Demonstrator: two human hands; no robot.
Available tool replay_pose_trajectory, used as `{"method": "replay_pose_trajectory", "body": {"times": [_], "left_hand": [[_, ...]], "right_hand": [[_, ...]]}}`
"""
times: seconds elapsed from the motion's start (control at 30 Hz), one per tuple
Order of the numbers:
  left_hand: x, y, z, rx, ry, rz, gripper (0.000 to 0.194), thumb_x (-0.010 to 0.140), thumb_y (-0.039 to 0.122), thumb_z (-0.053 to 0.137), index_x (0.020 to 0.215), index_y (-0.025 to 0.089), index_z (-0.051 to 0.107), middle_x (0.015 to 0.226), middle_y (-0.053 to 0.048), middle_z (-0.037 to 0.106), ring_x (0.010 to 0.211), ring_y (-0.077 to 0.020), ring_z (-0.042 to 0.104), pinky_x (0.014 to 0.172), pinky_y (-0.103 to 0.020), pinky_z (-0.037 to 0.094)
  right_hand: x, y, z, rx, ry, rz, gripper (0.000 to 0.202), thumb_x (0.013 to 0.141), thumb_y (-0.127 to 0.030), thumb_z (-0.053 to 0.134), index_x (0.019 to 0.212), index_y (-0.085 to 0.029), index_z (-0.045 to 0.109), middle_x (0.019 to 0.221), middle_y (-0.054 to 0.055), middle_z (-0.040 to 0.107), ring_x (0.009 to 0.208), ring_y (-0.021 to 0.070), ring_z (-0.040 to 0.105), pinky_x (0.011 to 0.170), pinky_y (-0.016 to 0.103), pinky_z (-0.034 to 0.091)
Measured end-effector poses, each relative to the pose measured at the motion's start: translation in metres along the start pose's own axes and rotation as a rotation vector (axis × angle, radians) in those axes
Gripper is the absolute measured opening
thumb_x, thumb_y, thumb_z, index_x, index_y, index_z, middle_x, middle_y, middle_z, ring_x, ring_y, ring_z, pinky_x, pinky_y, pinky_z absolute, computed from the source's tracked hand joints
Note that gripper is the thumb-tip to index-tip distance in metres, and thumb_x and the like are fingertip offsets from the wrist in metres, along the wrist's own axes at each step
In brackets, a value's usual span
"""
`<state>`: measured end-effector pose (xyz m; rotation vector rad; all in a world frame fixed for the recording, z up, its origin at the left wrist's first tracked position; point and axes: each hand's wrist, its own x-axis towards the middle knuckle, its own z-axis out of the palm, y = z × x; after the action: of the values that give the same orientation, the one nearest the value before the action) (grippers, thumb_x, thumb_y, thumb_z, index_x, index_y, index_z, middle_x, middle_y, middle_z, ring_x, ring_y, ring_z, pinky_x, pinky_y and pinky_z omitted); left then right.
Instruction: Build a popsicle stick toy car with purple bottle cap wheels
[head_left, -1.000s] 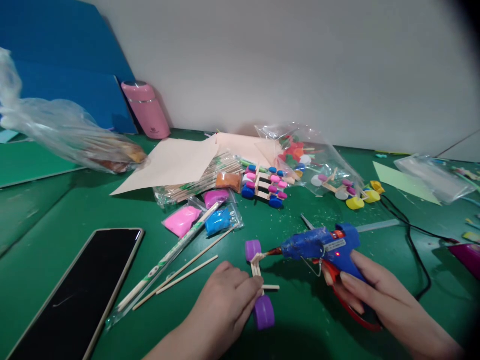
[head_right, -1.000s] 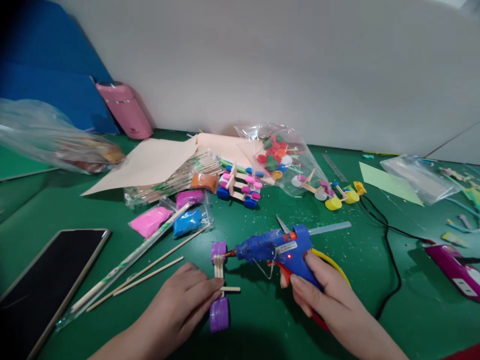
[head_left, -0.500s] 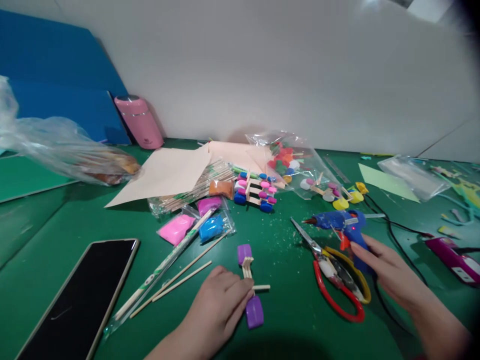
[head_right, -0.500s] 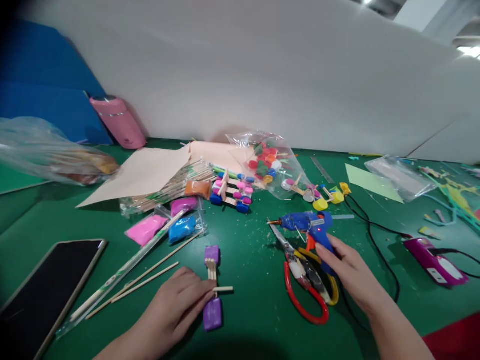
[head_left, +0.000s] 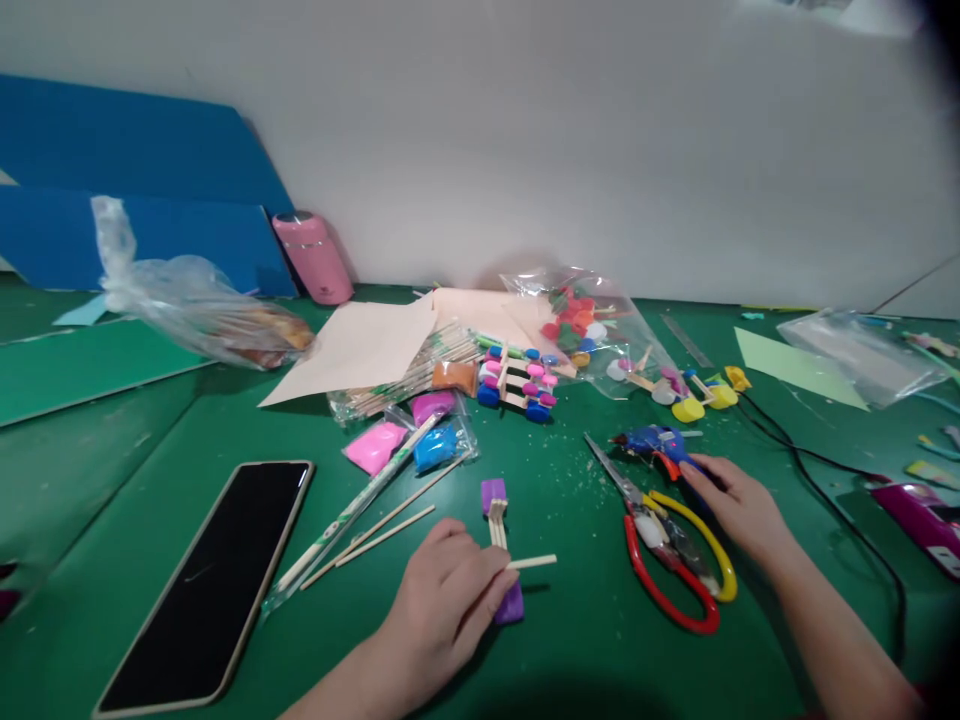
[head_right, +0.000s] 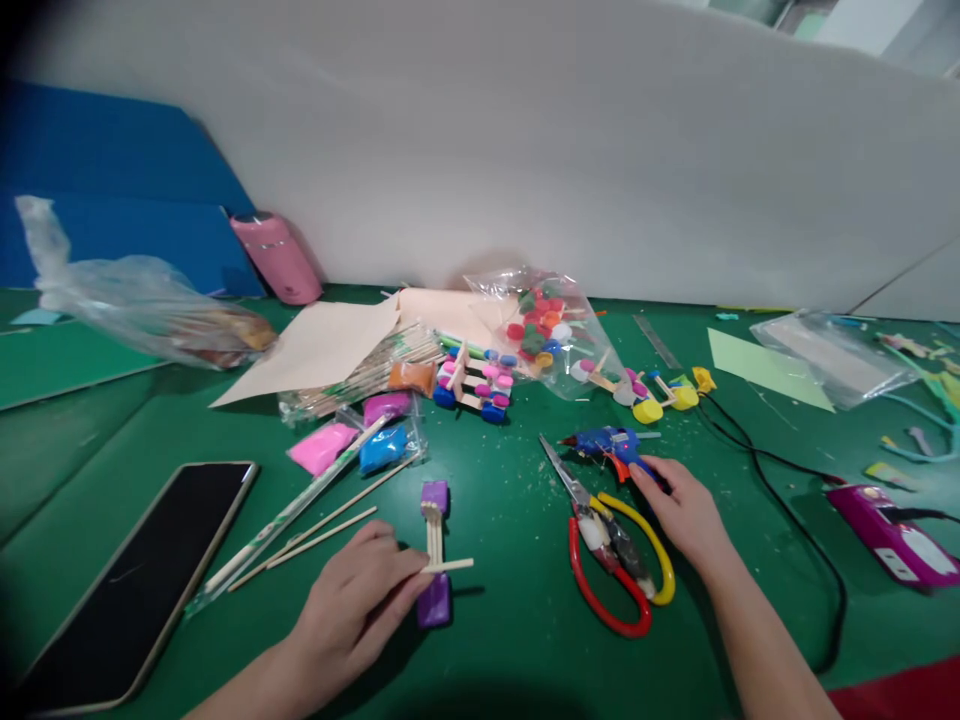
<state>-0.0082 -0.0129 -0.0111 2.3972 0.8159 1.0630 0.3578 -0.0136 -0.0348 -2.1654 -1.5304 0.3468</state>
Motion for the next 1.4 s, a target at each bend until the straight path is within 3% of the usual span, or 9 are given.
{"method": "replay_pose_trajectory", "body": {"times": [0.23,0.33,0.4,0.53,0.6,0.7,0.83,1.13,1.4], "left_hand": [[0.006,0.011,-0.018,0.001,0.033,-0.089,0.013,0.08,0.009,0.051,0.088,0.019,0.053,0.064,0.002,0.061,0.053,-0.0105,0.051,0.064,-0.027,0.041],[0.007,0.014,-0.023,-0.005,0.026,-0.15,0.015,0.08,0.009,0.05,0.089,0.02,0.053,0.066,0.002,0.061,0.056,-0.0111,0.051,0.06,-0.024,0.041],[0.007,0.017,-0.023,-0.015,-0.015,-0.185,0.016,0.081,0.01,0.048,0.091,0.021,0.054,0.067,0.002,0.061,0.057,-0.0119,0.05,0.057,-0.023,0.041],[0.008,0.023,-0.022,-0.007,-0.094,-0.205,0.015,0.082,0.011,0.046,0.09,0.02,0.055,0.064,0.001,0.059,0.056,-0.0123,0.05,0.056,-0.023,0.04],[0.01,0.025,-0.022,0.015,-0.077,-0.211,0.015,0.082,0.01,0.046,0.089,0.019,0.056,0.064,0.001,0.06,0.056,-0.0121,0.052,0.057,-0.023,0.041],[0.013,0.025,-0.026,0.044,-0.032,-0.21,0.014,0.081,0.01,0.047,0.088,0.018,0.056,0.066,0.001,0.062,0.057,-0.0116,0.053,0.058,-0.023,0.041],[0.018,0.021,-0.032,0.053,-0.039,-0.245,0.012,0.081,0.012,0.049,0.084,0.018,0.059,0.068,0.0,0.065,0.058,-0.0122,0.054,0.058,-0.023,0.043],[0.034,0.005,-0.026,-0.242,0.022,-0.596,0.013,0.081,0.019,0.051,0.077,0.017,0.063,0.066,0.001,0.065,0.055,-0.01,0.056,0.05,-0.018,0.042],[0.027,-0.005,-0.011,-0.278,0.138,-0.592,0.012,0.08,0.017,0.052,0.075,0.017,0.063,0.068,0.0,0.061,0.063,-0.0121,0.056,0.059,-0.021,0.043]], "right_hand": [[-0.006,-0.006,-0.004,-0.004,0.121,-0.083,0.031,0.077,-0.042,0.051,0.093,-0.018,0.064,0.089,0.008,0.063,0.081,0.0237,0.06,0.069,0.034,0.047],[-0.021,-0.029,-0.01,-0.001,0.266,-0.084,0.028,0.081,-0.038,0.048,0.095,-0.018,0.06,0.087,0.008,0.06,0.076,0.0212,0.057,0.065,0.032,0.046],[-0.037,-0.055,-0.009,0.075,0.293,-0.179,0.02,0.082,-0.033,0.049,0.092,-0.02,0.06,0.085,0.005,0.061,0.072,0.018,0.057,0.064,0.028,0.045],[-0.067,-0.12,0.006,0.325,0.023,-0.531,0.012,0.082,-0.02,0.052,0.091,-0.023,0.059,0.084,0.003,0.061,0.075,0.015,0.057,0.065,0.024,0.045],[-0.076,-0.146,0.018,0.458,-0.128,-0.574,0.014,0.081,-0.019,0.054,0.094,-0.023,0.058,0.085,0.002,0.06,0.075,0.0142,0.056,0.064,0.023,0.044],[-0.08,-0.168,0.032,0.63,-0.244,-0.525,0.01,0.082,-0.019,0.053,0.09,-0.021,0.059,0.08,0.002,0.058,0.071,0.0132,0.054,0.063,0.023,0.044],[-0.076,-0.179,0.041,0.702,-0.257,-0.436,0.01,0.084,-0.02,0.05,0.082,-0.02,0.06,0.077,0.001,0.057,0.072,0.0132,0.054,0.064,0.023,0.041],[-0.067,-0.185,0.052,0.603,-0.241,-0.274,0.018,0.087,-0.029,0.045,0.074,-0.019,0.054,0.067,-0.002,0.05,0.061,0.0118,0.046,0.056,0.023,0.035],[-0.062,-0.185,0.058,0.586,-0.206,-0.218,0.019,0.087,-0.029,0.044,0.075,-0.019,0.055,0.066,-0.002,0.051,0.059,0.0117,0.046,0.053,0.022,0.036]]}}
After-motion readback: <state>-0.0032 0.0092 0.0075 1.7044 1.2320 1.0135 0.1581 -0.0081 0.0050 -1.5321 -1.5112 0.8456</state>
